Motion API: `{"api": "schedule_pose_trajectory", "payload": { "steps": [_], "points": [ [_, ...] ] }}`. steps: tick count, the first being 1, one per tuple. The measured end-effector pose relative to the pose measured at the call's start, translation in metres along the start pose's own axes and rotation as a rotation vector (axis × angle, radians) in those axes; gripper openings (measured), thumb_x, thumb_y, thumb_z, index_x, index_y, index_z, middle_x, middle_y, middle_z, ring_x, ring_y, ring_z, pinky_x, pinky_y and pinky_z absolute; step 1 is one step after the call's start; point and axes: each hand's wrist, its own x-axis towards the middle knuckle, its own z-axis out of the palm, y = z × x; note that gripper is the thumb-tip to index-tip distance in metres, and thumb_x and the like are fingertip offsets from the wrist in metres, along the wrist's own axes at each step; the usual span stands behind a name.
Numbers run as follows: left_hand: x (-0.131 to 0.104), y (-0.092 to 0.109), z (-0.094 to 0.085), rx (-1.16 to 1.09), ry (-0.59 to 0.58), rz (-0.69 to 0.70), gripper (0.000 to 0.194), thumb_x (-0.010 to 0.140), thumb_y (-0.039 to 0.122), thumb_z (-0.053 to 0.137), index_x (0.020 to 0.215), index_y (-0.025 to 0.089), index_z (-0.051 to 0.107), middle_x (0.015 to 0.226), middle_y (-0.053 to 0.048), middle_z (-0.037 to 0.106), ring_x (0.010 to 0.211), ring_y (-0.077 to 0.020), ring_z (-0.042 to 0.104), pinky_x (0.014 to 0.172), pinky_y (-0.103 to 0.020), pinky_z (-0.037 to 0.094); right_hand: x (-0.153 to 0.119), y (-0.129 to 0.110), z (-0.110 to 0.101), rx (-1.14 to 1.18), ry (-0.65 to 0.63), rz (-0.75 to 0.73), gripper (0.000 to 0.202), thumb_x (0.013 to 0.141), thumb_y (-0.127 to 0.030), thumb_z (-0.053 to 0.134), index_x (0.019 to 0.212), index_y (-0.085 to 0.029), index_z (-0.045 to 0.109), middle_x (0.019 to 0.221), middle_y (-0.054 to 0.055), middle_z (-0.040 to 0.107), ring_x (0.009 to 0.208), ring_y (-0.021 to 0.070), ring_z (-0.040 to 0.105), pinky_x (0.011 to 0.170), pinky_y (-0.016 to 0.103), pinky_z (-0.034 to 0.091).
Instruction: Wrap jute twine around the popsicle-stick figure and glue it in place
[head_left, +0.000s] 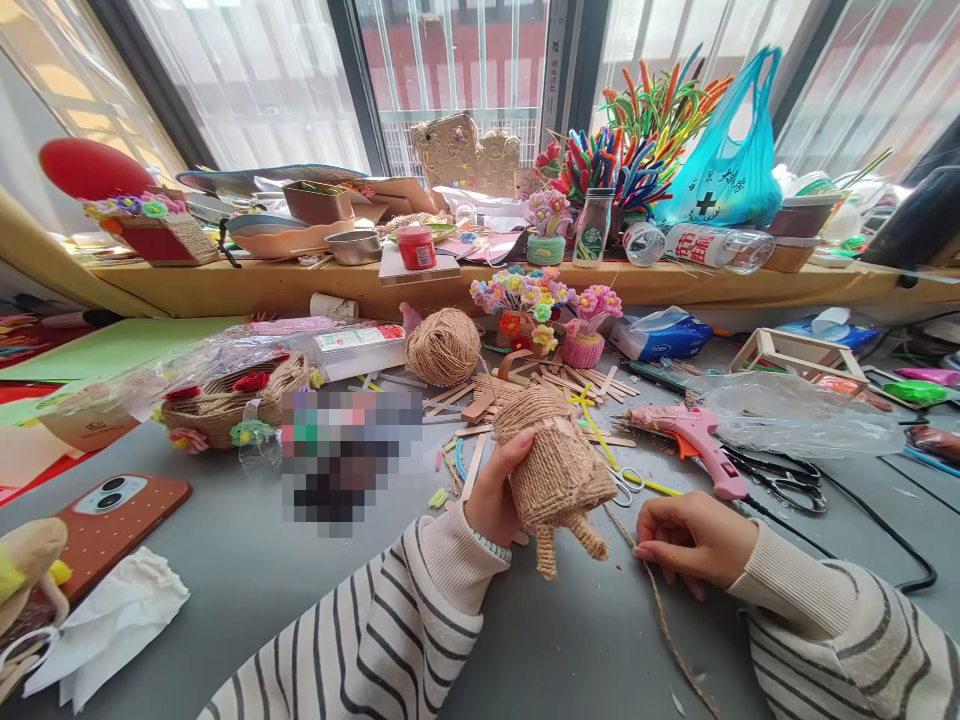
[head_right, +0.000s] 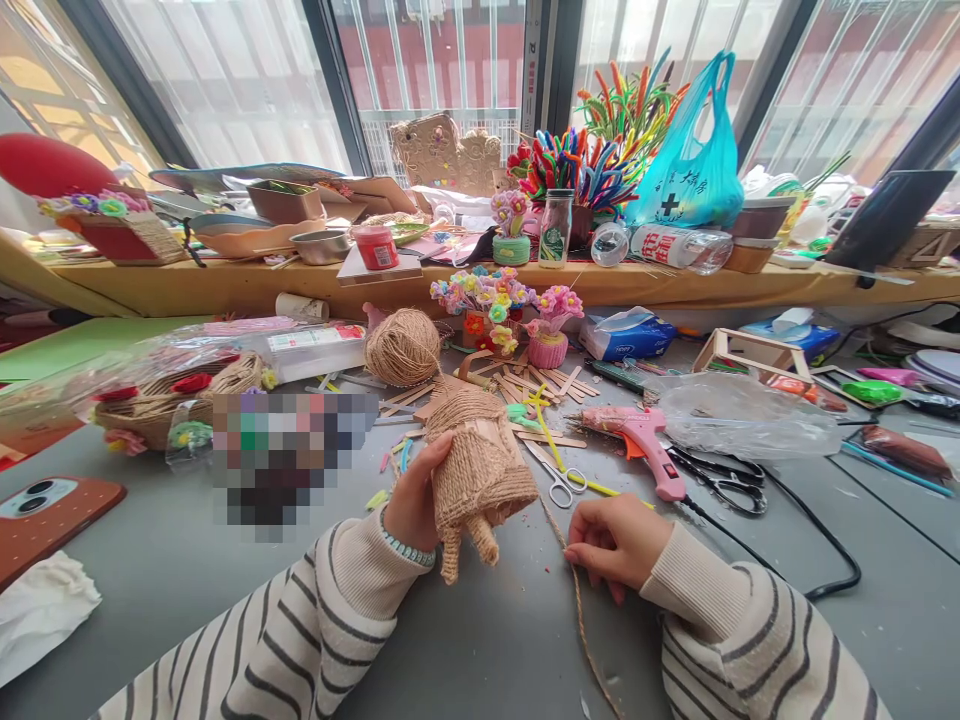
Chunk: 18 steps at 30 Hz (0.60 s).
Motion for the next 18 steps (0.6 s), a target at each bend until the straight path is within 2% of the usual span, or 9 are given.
{"api": "schedule_pose_trajectory", "payload": {
  "steps": [1,3,6,8,10,12,14,16,18],
  "points": [
    [0.0,0.0,0.0,0.0,0.008,0.008,0.023,0.074,0.036,0.069,0.085,0.015,0.07,0.087,-0.008,0.075,0.089,-0.0256,0.069,0.085,-0.036,0.051,-0.001,-0.004,0.001,0.087,-0.001,0.006,0.039,0.068,-0.055,0.068,0.068,-0.021,0.05,0.051,-0.004,0.059,0.036,0.0071,0.048,0.036,0.018,0.03],
    [0.0,0.0,0.001,0.011,0.009,0.014,0.025,0.074,0.037,0.07,0.086,0.015,0.07,0.089,-0.008,0.075,0.093,-0.0272,0.069,0.087,-0.037,0.051,-0.001,-0.01,0.001,0.245,0.076,-0.017,0.043,0.066,-0.058,0.071,0.07,-0.02,0.049,0.056,-0.003,0.061,0.041,0.0082,0.054,0.038,0.019,0.036],
    [0.0,0.001,0.0,0.001,-0.028,-0.002,0.028,0.073,0.038,0.071,0.089,0.014,0.07,0.089,-0.008,0.076,0.092,-0.0272,0.069,0.086,-0.038,0.053,0.002,-0.008,-0.003,0.296,0.307,-0.087,0.045,0.071,-0.063,0.064,0.074,-0.021,0.05,0.064,0.0,0.064,0.05,0.0118,0.06,0.045,0.024,0.047],
    [-0.001,0.001,0.0,-0.023,-0.044,-0.009,0.028,0.073,0.037,0.072,0.089,0.015,0.07,0.087,-0.006,0.076,0.087,-0.0246,0.07,0.083,-0.036,0.054,0.005,-0.002,-0.007,0.127,0.485,-0.112,0.038,0.078,-0.059,0.058,0.074,-0.022,0.05,0.064,0.002,0.063,0.051,0.014,0.06,0.048,0.028,0.049],
    [-0.001,0.001,0.0,-0.036,-0.041,-0.015,0.028,0.073,0.037,0.072,0.089,0.014,0.07,0.084,-0.005,0.075,0.084,-0.0226,0.07,0.081,-0.034,0.054,0.008,0.005,-0.01,-0.164,0.652,-0.153,0.025,0.081,-0.047,0.056,0.074,-0.023,0.051,0.061,0.001,0.059,0.05,0.0139,0.055,0.05,0.03,0.048],
    [-0.001,0.001,0.001,-0.023,-0.02,-0.009,0.03,0.074,0.037,0.071,0.092,0.013,0.07,0.085,-0.005,0.075,0.084,-0.0218,0.069,0.083,-0.034,0.053,0.009,0.008,-0.011,-0.395,0.744,-0.24,0.015,0.08,-0.037,0.056,0.076,-0.023,0.055,0.063,0.001,0.058,0.049,0.0124,0.049,0.052,0.031,0.047],
    [-0.002,0.001,0.002,-0.001,-0.009,0.002,0.032,0.075,0.038,0.069,0.095,0.013,0.071,0.087,-0.007,0.075,0.087,-0.0229,0.068,0.087,-0.037,0.051,0.008,0.007,-0.01,-0.459,0.7,-0.353,0.011,0.08,-0.031,0.052,0.082,-0.022,0.058,0.073,0.003,0.061,0.053,0.0122,0.05,0.053,0.029,0.046],
    [-0.002,0.001,0.002,0.02,0.001,0.014,0.032,0.077,0.039,0.067,0.096,0.014,0.071,0.089,-0.007,0.074,0.09,-0.0237,0.067,0.092,-0.038,0.048,0.004,0.004,-0.008,-0.419,0.536,-0.424,0.015,0.08,-0.027,0.047,0.085,-0.022,0.06,0.08,0.005,0.062,0.058,0.0125,0.053,0.05,0.027,0.046],
    [-0.002,0.001,0.002,0.027,0.0,0.017,0.031,0.077,0.04,0.066,0.094,0.015,0.071,0.089,-0.006,0.074,0.092,-0.0237,0.067,0.094,-0.039,0.047,-0.001,0.004,-0.01,-0.363,0.366,-0.427,0.018,0.079,-0.023,0.044,0.084,-0.023,0.061,0.082,0.005,0.063,0.061,0.0123,0.056,0.048,0.024,0.045]
  ]
}}
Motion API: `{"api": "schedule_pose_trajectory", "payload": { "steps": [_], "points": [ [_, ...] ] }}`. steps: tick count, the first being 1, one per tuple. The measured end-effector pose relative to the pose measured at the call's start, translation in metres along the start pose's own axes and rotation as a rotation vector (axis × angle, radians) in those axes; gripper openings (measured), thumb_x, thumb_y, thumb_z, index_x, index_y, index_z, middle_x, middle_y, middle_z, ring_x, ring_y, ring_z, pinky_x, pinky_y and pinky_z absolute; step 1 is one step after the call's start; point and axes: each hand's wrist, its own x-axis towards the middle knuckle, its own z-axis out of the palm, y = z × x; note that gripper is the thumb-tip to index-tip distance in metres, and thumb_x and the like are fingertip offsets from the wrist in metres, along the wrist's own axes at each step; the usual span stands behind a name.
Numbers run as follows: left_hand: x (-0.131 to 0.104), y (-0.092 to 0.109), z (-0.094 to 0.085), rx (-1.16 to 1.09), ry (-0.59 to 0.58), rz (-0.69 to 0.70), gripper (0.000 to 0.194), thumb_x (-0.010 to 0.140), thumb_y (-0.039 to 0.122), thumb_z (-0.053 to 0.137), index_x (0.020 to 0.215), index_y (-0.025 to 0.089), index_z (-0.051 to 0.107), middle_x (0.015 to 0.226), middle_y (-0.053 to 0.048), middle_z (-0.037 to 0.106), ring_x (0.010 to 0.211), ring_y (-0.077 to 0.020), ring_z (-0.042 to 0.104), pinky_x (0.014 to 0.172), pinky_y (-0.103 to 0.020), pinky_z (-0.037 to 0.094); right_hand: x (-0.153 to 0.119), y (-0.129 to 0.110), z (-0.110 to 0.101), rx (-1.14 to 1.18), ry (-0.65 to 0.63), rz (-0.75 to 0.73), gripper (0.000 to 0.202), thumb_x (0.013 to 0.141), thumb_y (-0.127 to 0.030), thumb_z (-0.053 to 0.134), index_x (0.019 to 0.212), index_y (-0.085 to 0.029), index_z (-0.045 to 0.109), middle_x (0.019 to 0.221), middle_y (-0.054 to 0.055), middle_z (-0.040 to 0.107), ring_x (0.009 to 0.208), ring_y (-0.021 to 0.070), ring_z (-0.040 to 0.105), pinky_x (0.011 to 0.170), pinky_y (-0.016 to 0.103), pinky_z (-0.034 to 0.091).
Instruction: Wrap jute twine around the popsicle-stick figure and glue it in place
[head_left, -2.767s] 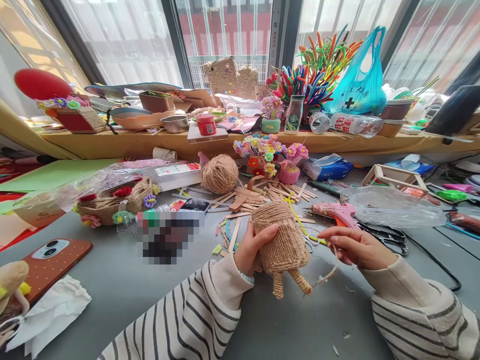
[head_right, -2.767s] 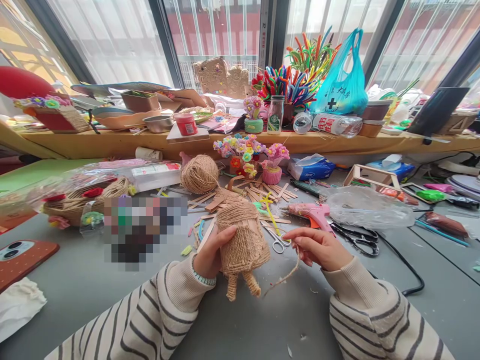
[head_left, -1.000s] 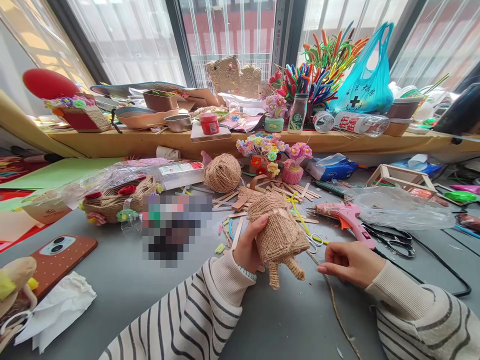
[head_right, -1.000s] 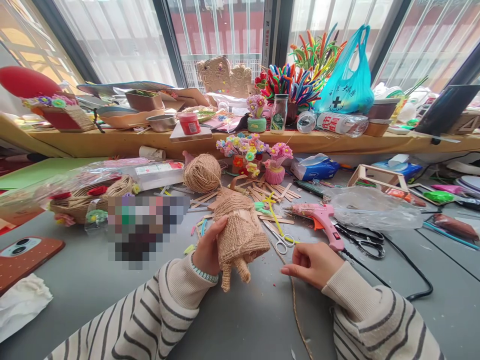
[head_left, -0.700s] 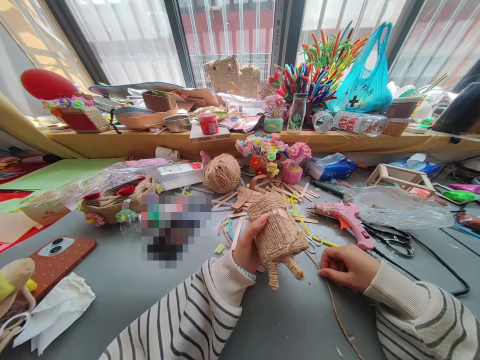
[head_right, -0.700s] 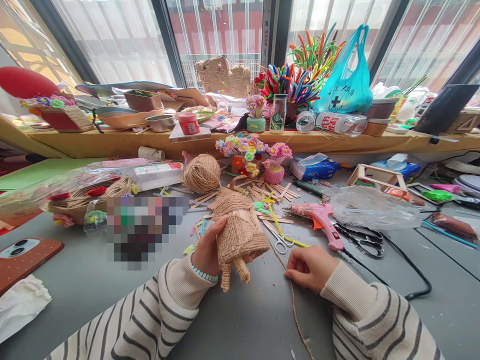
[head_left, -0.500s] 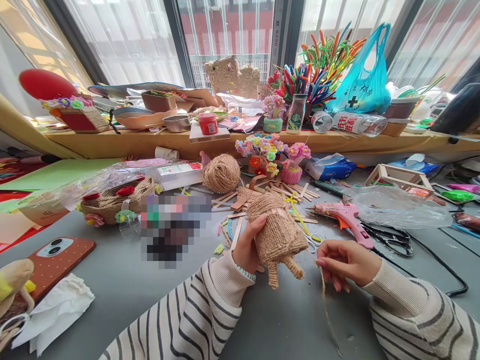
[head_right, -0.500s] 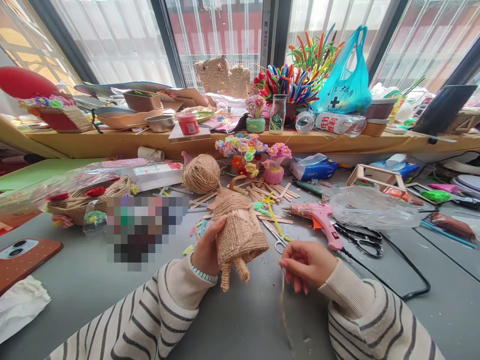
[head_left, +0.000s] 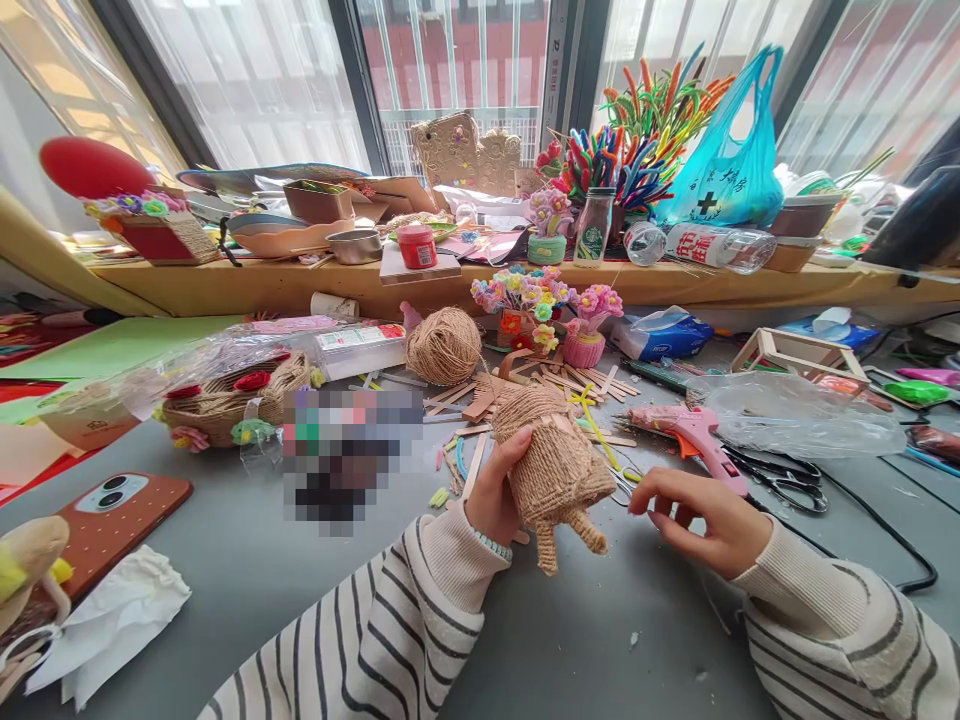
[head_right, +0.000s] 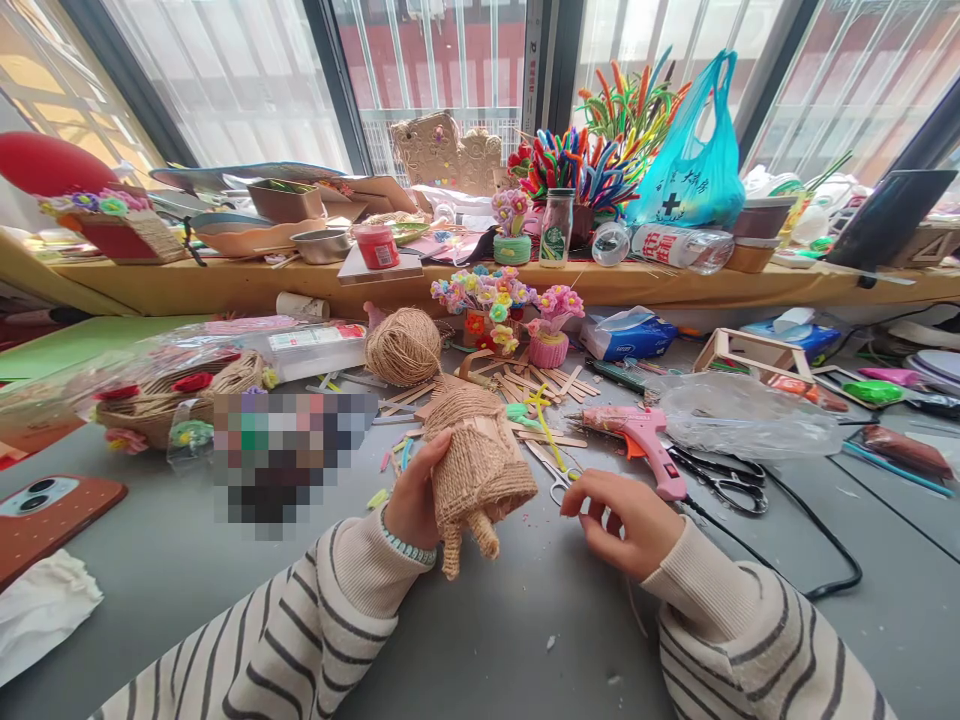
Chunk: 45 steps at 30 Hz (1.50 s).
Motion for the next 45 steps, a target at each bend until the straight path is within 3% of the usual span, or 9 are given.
{"api": "schedule_pose_trajectory", "payload": {
  "steps": [3,8,15,22,28,34,37,41,45],
  "points": [
    [0.0,0.0,0.0,-0.003,-0.016,-0.013,0.032,0.077,0.04,0.066,0.096,0.014,0.071,0.09,-0.007,0.073,0.091,-0.024,0.066,0.094,-0.041,0.047,-0.004,0.007,-0.01,-0.014,-0.059,0.003,0.024,0.076,-0.016,0.043,0.085,-0.023,0.063,0.082,0.005,0.064,0.066,0.0132,0.059,0.057,0.026,0.05],
    [-0.001,0.002,0.001,-0.01,-0.014,-0.028,0.034,0.077,0.039,0.066,0.098,0.013,0.071,0.09,-0.009,0.072,0.086,-0.0238,0.066,0.094,-0.042,0.047,-0.006,0.025,-0.02,-0.265,-0.055,-0.112,0.03,0.068,-0.007,0.046,0.076,-0.025,0.068,0.092,0.007,0.065,0.089,0.0227,0.059,0.082,0.041,0.05],
    [0.001,0.0,-0.001,-0.015,-0.046,-0.021,0.029,0.077,0.038,0.066,0.094,0.015,0.07,0.09,-0.009,0.073,0.091,-0.0275,0.067,0.087,-0.041,0.051,-0.008,0.019,-0.008,-0.292,-0.094,-0.086,0.002,0.073,-0.023,0.063,0.072,-0.023,0.065,0.092,0.008,0.061,0.085,0.0226,0.053,0.081,0.043,0.048],
    [0.002,0.0,-0.001,0.023,0.021,0.01,0.026,0.074,0.037,0.069,0.089,0.016,0.071,0.09,-0.007,0.075,0.095,-0.0268,0.068,0.09,-0.037,0.05,-0.002,-0.002,0.001,-0.07,-0.09,-0.195,0.01,0.082,-0.02,0.05,0.073,-0.023,0.056,0.081,0.006,0.066,0.08,0.0201,0.056,0.076,0.037,0.046],
    [0.001,0.0,0.001,0.011,0.042,0.018,0.027,0.076,0.037,0.069,0.09,0.014,0.072,0.085,-0.007,0.075,0.087,-0.0233,0.069,0.086,-0.034,0.052,-0.004,-0.011,0.018,0.033,-0.032,-0.103,0.007,0.082,-0.022,0.045,0.078,-0.022,0.05,0.07,0.002,0.06,0.064,0.014,0.054,0.063,0.028,0.044],
    [0.001,0.0,0.003,-0.008,0.084,0.055,0.019,0.076,0.032,0.068,0.085,0.016,0.072,0.081,-0.004,0.075,0.082,-0.0211,0.069,0.082,-0.031,0.053,0.0,-0.011,0.021,-0.031,-0.02,-0.046,0.021,0.086,-0.036,0.049,0.095,-0.019,0.059,0.065,-0.002,0.051,0.054,0.0116,0.042,0.054,0.026,0.037],
    [0.001,0.0,0.002,0.007,0.06,0.041,0.024,0.077,0.035,0.066,0.088,0.015,0.072,0.084,-0.005,0.075,0.083,-0.0212,0.069,0.084,-0.033,0.053,0.004,-0.011,0.013,-0.006,-0.025,-0.078,0.044,0.085,-0.061,0.051,0.076,-0.02,0.06,0.063,-0.001,0.049,0.056,0.0119,0.041,0.055,0.027,0.037],
    [0.001,0.0,0.001,0.025,0.022,0.014,0.03,0.076,0.039,0.067,0.093,0.015,0.071,0.089,-0.007,0.075,0.098,-0.0271,0.068,0.094,-0.041,0.05,0.005,-0.012,0.007,0.175,0.004,-0.015,0.064,0.086,-0.074,0.035,0.06,-0.02,0.059,0.057,0.002,0.052,0.053,0.0125,0.044,0.054,0.028,0.04],
    [0.0,0.0,0.003,0.111,0.062,0.035,0.037,0.068,0.042,0.074,0.094,0.017,0.067,0.097,-0.008,0.074,0.114,-0.0336,0.062,0.1,-0.046,0.048,0.002,-0.015,0.008,0.508,0.222,0.122,0.055,0.085,-0.069,0.047,0.081,-0.02,0.072,0.064,0.003,0.059,0.05,0.0109,0.048,0.049,0.026,0.042]
  ]
}}
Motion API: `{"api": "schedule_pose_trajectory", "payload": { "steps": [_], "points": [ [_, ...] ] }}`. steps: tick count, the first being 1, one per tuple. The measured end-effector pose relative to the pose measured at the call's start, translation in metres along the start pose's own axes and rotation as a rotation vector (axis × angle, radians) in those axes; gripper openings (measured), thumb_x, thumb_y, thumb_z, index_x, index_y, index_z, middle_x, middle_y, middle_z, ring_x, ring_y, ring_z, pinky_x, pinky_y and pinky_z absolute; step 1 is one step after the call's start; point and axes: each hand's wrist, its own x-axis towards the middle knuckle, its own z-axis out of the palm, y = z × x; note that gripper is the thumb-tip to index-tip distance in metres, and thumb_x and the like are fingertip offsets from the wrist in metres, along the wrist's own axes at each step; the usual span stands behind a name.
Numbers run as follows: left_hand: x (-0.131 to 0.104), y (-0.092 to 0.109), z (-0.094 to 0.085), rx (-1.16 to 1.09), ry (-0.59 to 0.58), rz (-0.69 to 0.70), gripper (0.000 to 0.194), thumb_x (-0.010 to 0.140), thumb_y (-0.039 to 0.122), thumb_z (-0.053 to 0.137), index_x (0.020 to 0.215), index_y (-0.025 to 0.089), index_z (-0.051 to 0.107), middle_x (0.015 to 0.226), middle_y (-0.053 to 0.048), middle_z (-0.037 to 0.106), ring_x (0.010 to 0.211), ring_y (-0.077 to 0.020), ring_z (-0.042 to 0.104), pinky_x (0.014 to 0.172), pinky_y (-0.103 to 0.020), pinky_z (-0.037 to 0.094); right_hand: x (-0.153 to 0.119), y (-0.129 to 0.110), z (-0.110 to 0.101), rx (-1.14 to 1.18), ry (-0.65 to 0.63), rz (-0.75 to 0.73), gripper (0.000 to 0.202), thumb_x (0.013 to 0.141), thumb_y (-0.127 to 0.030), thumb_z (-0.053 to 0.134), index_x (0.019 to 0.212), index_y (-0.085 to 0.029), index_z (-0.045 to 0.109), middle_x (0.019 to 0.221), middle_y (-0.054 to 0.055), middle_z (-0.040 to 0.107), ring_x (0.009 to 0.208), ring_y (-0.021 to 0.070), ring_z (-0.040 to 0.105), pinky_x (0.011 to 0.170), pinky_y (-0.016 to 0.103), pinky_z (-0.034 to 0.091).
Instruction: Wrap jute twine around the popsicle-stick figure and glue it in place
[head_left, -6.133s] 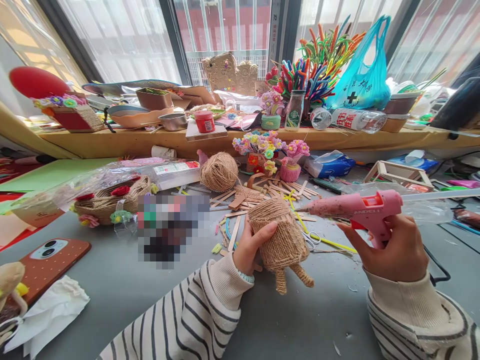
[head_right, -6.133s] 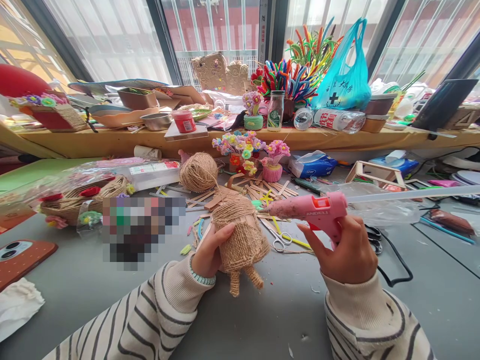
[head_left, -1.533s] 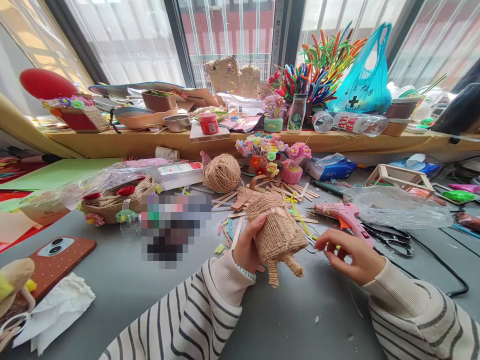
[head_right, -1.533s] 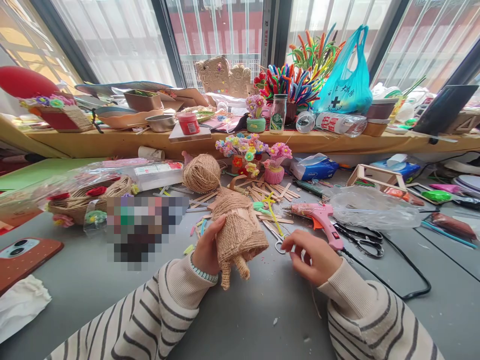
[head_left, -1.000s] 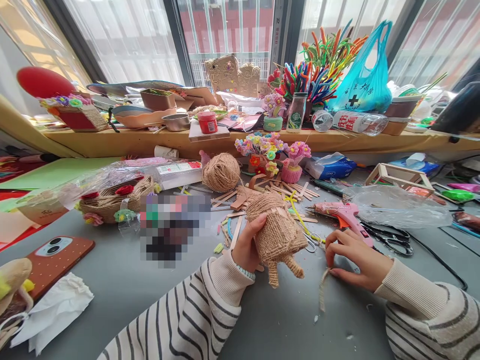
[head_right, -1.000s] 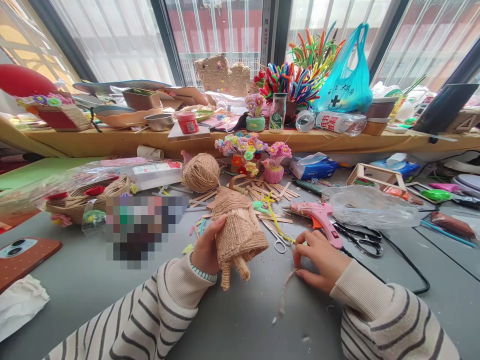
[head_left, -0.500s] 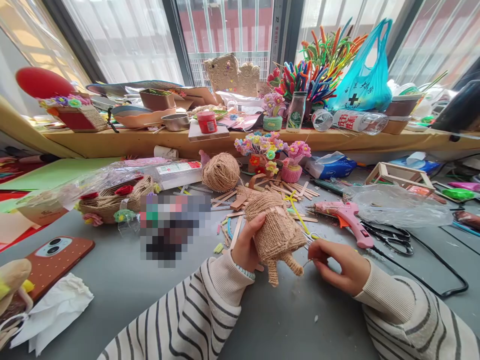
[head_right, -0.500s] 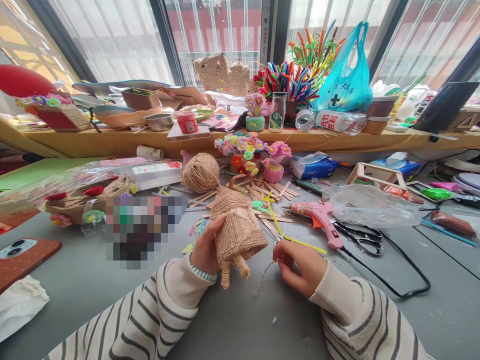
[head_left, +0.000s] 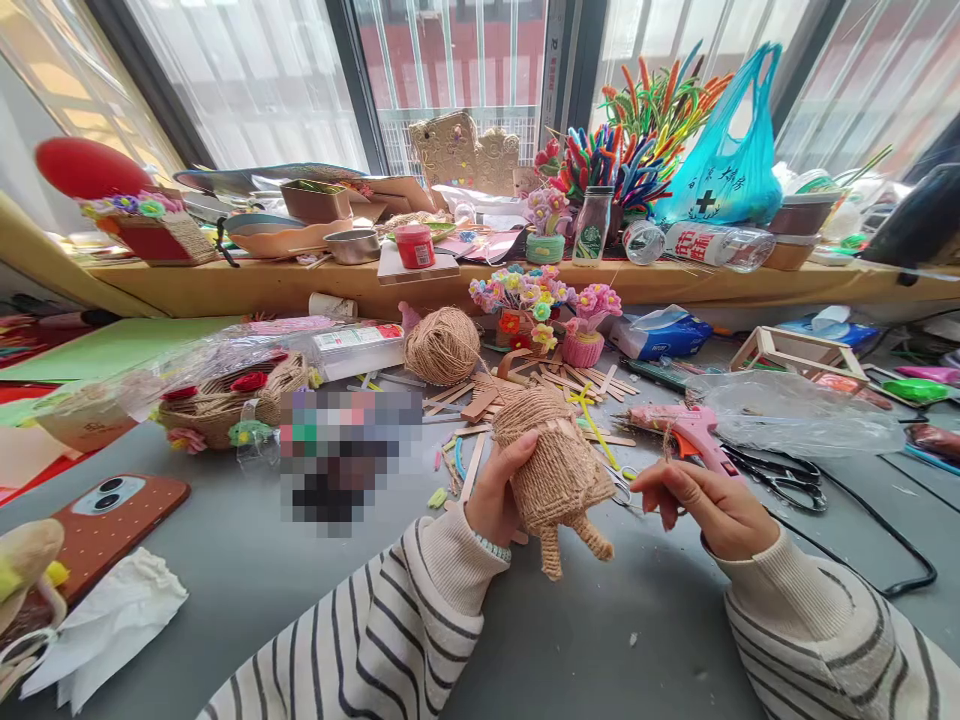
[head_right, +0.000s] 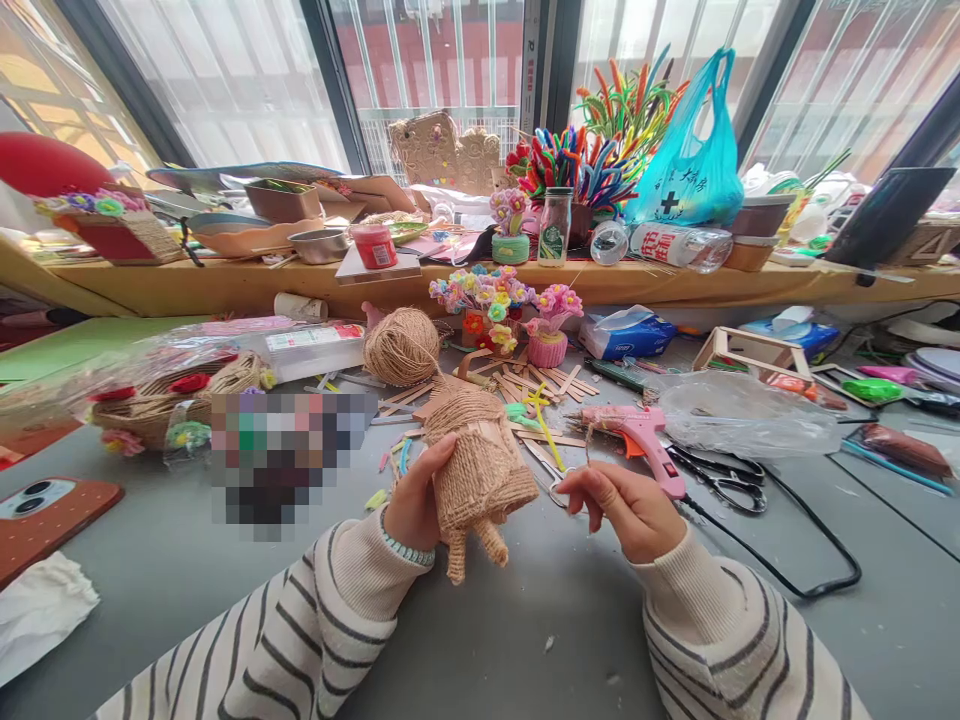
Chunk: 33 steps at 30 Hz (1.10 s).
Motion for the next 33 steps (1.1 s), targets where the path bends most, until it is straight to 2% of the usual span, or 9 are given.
{"api": "schedule_pose_trajectory", "payload": {
  "steps": [4,7,13,17,20,23,26,28,33],
  "points": [
    [-0.001,-0.005,-0.004,0.127,0.041,0.091,0.055,0.062,0.042,0.08,0.108,0.02,0.06,0.107,-0.007,0.07,0.116,-0.0337,0.061,0.097,-0.045,0.049,-0.002,-0.004,-0.001,0.135,0.286,-0.014,0.043,0.08,-0.061,0.062,0.097,-0.022,0.072,0.065,-0.001,0.055,0.047,0.0073,0.038,0.041,0.022,0.033],
    [-0.002,-0.01,-0.009,0.274,0.046,0.16,0.07,0.059,0.039,0.084,0.119,0.022,0.052,0.115,-0.008,0.067,0.116,-0.0321,0.059,0.102,-0.045,0.044,-0.003,-0.008,-0.002,0.115,0.377,-0.026,0.044,0.079,-0.062,0.063,0.093,-0.021,0.071,0.056,-0.004,0.042,0.047,0.0076,0.031,0.04,0.023,0.023],
    [-0.006,-0.011,-0.01,0.424,-0.018,0.099,0.084,0.059,0.043,0.085,0.126,0.021,0.04,0.12,-0.012,0.062,0.114,-0.0309,0.058,0.105,-0.046,0.04,-0.007,-0.012,0.0,0.184,0.312,-0.003,0.045,0.087,-0.062,0.053,0.085,-0.019,0.064,0.052,-0.007,0.028,0.045,0.0076,0.024,0.044,0.024,0.015],
    [-0.006,-0.011,-0.009,0.459,-0.037,0.082,0.083,0.059,0.045,0.084,0.125,0.021,0.039,0.121,-0.013,0.06,0.114,-0.0304,0.057,0.105,-0.046,0.039,-0.008,-0.015,0.003,0.189,0.311,-0.124,0.03,0.093,-0.049,0.051,0.099,-0.021,0.059,0.046,-0.008,0.037,0.041,0.0086,0.028,0.043,0.025,0.019],
    [-0.005,-0.01,-0.007,0.463,-0.046,0.056,0.082,0.059,0.046,0.084,0.123,0.021,0.039,0.121,-0.013,0.06,0.116,-0.0307,0.057,0.105,-0.046,0.039,-0.008,-0.016,0.004,0.189,0.331,-0.228,0.019,0.095,-0.044,0.05,0.093,-0.025,0.054,0.045,-0.009,0.045,0.038,0.0088,0.031,0.04,0.024,0.021],
    [-0.006,-0.009,-0.006,0.47,-0.054,0.023,0.085,0.057,0.047,0.085,0.122,0.02,0.038,0.12,-0.014,0.06,0.116,-0.0312,0.056,0.104,-0.045,0.039,-0.008,-0.015,0.003,0.015,0.351,-0.346,0.019,0.091,-0.041,0.057,0.083,-0.025,0.062,0.054,-0.005,0.056,0.042,0.0082,0.041,0.041,0.023,0.031],
    [-0.007,-0.008,-0.004,0.477,-0.058,0.007,0.087,0.056,0.048,0.085,0.122,0.019,0.036,0.12,-0.015,0.059,0.115,-0.0305,0.056,0.104,-0.044,0.039,-0.009,-0.016,0.003,-0.175,0.424,-0.434,0.018,0.088,-0.04,0.063,0.083,-0.026,0.073,0.068,-0.001,0.065,0.056,0.0108,0.053,0.054,0.025,0.045],
    [-0.008,-0.007,-0.003,0.478,-0.065,0.007,0.086,0.057,0.047,0.085,0.122,0.02,0.036,0.121,-0.015,0.058,0.116,-0.0302,0.056,0.104,-0.044,0.039,-0.011,-0.019,0.004,-0.211,0.459,-0.429,0.018,0.087,-0.04,0.063,0.088,-0.027,0.074,0.073,0.0,0.068,0.057,0.0113,0.054,0.057,0.026,0.047],
    [-0.007,-0.006,-0.001,0.482,-0.071,0.013,0.084,0.057,0.045,0.084,0.121,0.02,0.037,0.122,-0.016,0.058,0.117,-0.0307,0.055,0.104,-0.044,0.039,-0.016,-0.03,0.012,-0.152,0.404,-0.351,0.016,0.089,-0.04,0.061,0.093,-0.027,0.068,0.056,-0.006,0.057,0.044,0.0076,0.048,0.043,0.019,0.041]
  ]
}}
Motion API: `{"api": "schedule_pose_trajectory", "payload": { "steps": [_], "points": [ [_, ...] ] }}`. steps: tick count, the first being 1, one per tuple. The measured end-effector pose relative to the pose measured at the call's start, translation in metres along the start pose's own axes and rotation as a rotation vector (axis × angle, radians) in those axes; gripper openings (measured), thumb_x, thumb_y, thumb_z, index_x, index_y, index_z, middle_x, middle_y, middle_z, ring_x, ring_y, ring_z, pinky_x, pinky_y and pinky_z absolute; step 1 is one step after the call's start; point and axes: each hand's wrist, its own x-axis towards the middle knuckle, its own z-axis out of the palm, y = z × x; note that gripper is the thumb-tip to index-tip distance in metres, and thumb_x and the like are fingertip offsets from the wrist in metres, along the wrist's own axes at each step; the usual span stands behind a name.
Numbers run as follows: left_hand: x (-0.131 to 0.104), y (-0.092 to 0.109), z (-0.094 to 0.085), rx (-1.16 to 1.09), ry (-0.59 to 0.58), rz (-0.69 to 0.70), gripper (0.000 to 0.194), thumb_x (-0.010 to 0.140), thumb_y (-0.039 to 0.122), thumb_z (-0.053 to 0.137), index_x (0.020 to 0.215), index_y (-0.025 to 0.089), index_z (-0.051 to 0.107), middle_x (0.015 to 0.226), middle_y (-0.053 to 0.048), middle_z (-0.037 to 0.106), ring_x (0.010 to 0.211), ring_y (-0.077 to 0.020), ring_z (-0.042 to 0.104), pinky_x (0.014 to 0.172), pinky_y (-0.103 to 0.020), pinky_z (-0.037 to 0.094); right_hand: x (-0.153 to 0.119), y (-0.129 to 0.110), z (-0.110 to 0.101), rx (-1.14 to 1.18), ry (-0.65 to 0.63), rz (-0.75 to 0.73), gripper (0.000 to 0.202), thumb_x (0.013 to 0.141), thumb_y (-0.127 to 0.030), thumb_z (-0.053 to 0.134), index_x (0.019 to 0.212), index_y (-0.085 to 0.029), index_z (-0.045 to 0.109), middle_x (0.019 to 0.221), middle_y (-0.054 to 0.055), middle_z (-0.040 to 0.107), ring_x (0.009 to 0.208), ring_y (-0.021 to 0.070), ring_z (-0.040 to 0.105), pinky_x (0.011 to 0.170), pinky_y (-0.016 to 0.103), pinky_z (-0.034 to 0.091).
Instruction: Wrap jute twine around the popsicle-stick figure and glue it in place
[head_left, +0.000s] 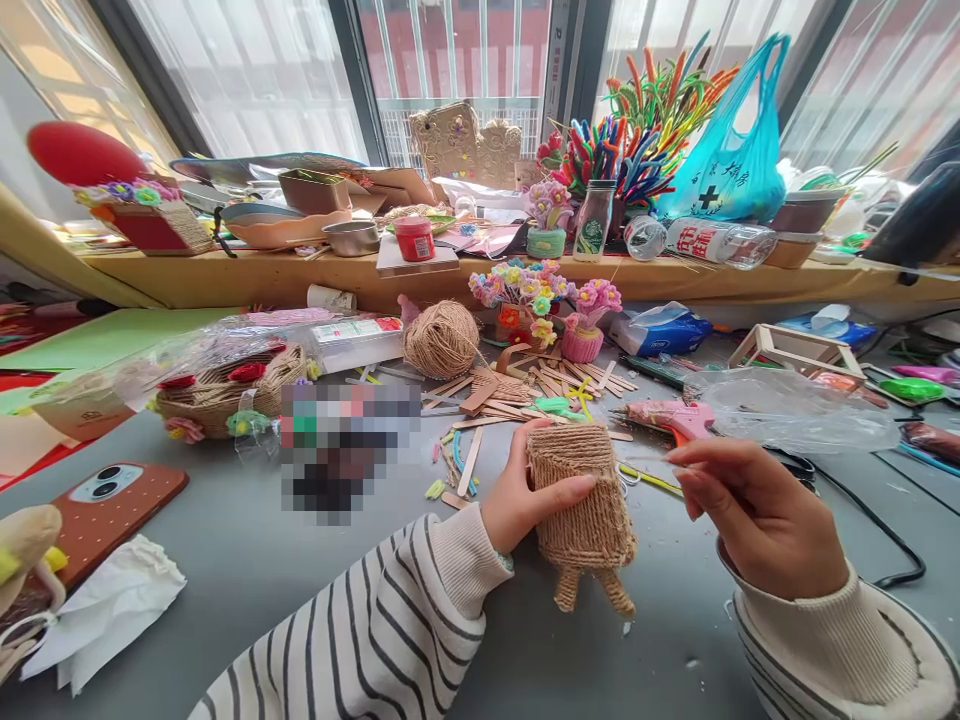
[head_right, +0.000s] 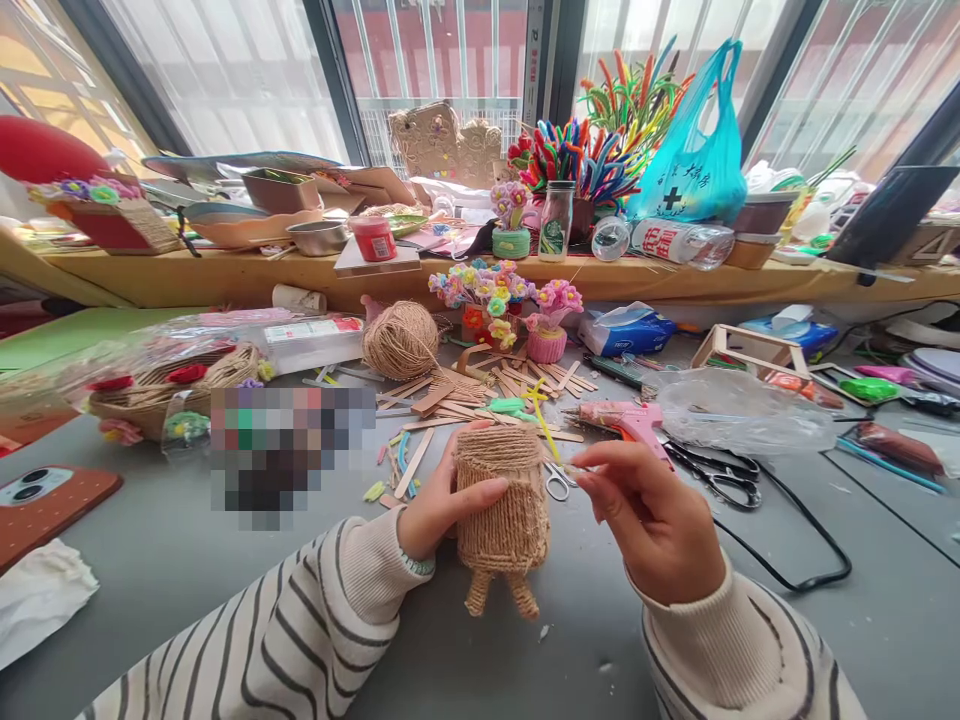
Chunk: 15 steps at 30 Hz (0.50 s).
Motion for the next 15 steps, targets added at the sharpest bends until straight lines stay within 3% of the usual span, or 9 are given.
{"api": "schedule_pose_trajectory", "payload": {
  "steps": [4,9,15],
  "points": [
    [0.0009,-0.0013,-0.0007,0.011,0.004,0.021,0.082,0.057,0.045,0.085,0.12,0.021,0.038,0.122,-0.015,0.059,0.118,-0.031,0.055,0.105,-0.045,0.038,-0.0003,-0.0087,0.0052,-0.112,-0.036,-0.125,0.009,0.089,-0.03,0.061,0.085,-0.026,0.068,0.069,-0.003,0.069,0.056,0.0076,0.061,0.055,0.015,0.051],
    [0.0011,-0.0024,-0.0022,0.012,0.005,0.019,0.081,0.056,0.045,0.086,0.118,0.021,0.039,0.121,-0.014,0.06,0.118,-0.0316,0.056,0.104,-0.047,0.039,-0.0026,-0.0078,0.0085,-0.117,-0.032,-0.183,0.016,0.088,-0.02,0.062,0.1,-0.028,0.068,0.087,-0.003,0.075,0.072,0.01,0.07,0.062,0.015,0.055],
    [0.0003,-0.0036,-0.0025,0.001,-0.012,0.035,0.081,0.058,0.043,0.086,0.12,0.022,0.039,0.119,-0.013,0.061,0.116,-0.0315,0.057,0.104,-0.048,0.038,0.0045,-0.0127,0.0064,-0.203,-0.073,-0.385,0.016,0.084,-0.012,0.063,0.091,-0.025,0.07,0.079,-0.001,0.072,0.066,0.0116,0.067,0.057,0.019,0.054]
  ]
}}
